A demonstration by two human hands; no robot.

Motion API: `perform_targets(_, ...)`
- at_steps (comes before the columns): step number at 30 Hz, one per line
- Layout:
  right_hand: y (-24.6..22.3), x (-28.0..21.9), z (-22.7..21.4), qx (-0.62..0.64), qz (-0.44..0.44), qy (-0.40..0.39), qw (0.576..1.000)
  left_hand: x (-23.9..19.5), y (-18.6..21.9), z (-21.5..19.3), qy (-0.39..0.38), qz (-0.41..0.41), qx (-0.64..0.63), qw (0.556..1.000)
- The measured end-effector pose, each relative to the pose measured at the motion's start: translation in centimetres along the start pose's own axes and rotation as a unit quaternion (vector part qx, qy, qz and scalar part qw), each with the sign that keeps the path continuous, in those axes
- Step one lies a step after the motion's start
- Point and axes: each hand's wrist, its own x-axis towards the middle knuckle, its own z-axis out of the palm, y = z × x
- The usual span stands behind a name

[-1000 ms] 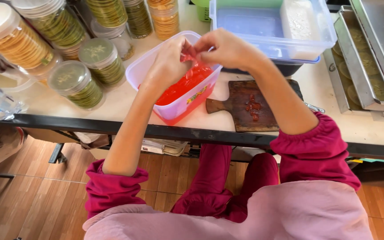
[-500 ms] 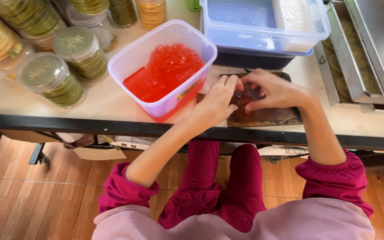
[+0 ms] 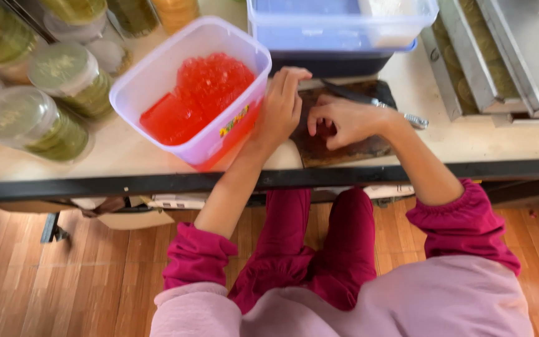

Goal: The person slices a red jelly-like food item into small pieces on a wooden cutting board using a knife. The person then transfers the cut pieces by hand into a nearby plastic container.

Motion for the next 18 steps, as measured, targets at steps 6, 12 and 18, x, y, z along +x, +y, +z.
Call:
perform_targets(6,-3.9,0.0,-1.1,-0.066,0.092,-0.043,0.993,0.0,0.5,-1.3,-0.061,0.052,-0.032,0.996)
perform_targets(12,-4.6,0.1,-0.6,-0.077,0.115,-0.040,0.990,-0.3,1.0,-1.7,-0.081,0.070,-0.054,0.993)
perform_targets(18,-5.2,0.7,-0.5,-0.093,0.147,-0.040,0.984,-0.2,1.0,-1.9,-0.062,0.081,-0.060,0.993)
